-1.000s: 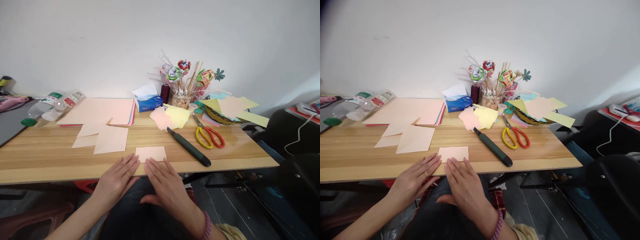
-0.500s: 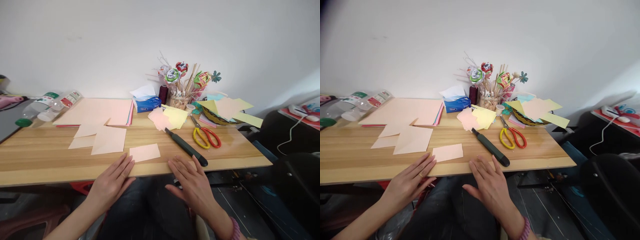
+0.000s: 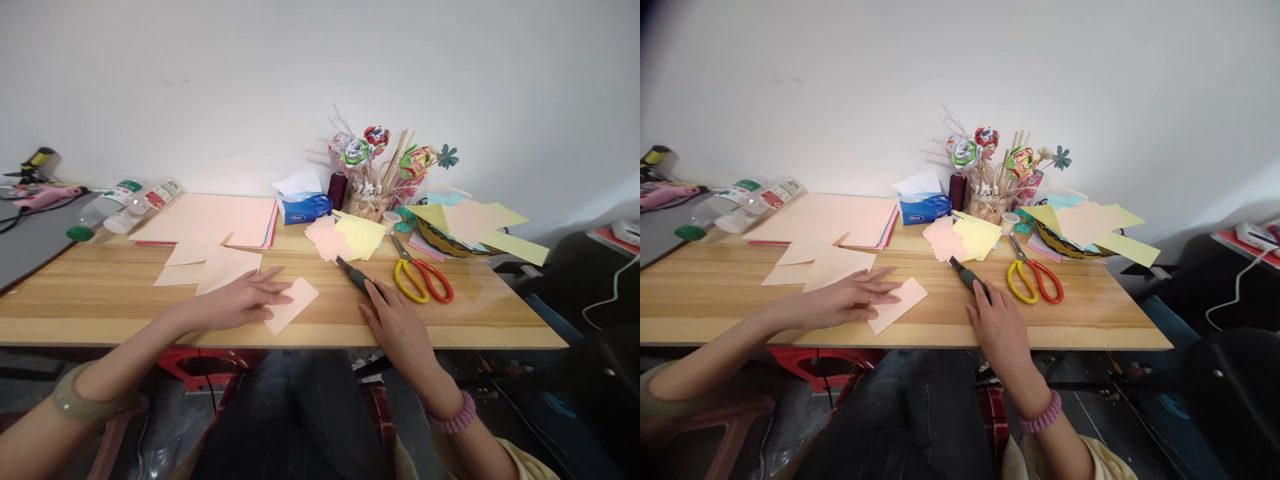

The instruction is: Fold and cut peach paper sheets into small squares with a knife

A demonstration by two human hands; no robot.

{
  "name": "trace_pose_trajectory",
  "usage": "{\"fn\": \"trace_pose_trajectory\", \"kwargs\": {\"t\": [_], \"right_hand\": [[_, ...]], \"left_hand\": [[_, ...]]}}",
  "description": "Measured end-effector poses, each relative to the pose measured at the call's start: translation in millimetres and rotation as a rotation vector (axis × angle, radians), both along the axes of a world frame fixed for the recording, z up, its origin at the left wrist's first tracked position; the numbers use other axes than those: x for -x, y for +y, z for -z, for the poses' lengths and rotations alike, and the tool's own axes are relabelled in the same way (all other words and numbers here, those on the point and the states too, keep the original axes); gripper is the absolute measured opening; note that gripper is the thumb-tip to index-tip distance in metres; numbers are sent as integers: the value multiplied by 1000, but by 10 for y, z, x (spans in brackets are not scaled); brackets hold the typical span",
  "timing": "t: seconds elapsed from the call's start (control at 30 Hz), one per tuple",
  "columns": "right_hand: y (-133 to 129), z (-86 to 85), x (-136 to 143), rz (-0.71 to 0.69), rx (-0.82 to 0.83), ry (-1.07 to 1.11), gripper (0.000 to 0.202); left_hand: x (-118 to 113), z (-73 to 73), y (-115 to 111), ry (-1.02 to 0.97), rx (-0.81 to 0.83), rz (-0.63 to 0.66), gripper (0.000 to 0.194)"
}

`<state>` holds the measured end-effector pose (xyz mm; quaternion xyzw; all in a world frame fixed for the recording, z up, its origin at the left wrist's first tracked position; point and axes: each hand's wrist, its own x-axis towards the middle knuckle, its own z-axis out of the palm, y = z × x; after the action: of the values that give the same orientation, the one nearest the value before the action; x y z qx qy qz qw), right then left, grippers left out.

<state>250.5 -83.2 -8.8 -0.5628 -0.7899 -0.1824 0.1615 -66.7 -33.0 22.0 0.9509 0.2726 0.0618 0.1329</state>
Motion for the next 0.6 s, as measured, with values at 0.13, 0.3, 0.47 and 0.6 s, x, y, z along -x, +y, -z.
{"fn": "trace_pose_trajectory", "kwargs": {"t": [0.13, 0.3, 0.47, 0.6], "right_hand": [[-36, -33, -5, -8, -4, -44, 36], [-310, -164, -3, 9, -21, -88, 42], [-648, -300, 27, -203, 93, -115, 49], [-807, -332, 115, -302, 244, -127, 63]], "left_hand": [[-35, 104, 49, 103, -92, -97, 54], [-217, 109, -16, 116, -267, -170, 72], [-287, 109, 16, 126, -306, -137, 70], [-285, 159, 35, 124, -309, -139, 71]]}}
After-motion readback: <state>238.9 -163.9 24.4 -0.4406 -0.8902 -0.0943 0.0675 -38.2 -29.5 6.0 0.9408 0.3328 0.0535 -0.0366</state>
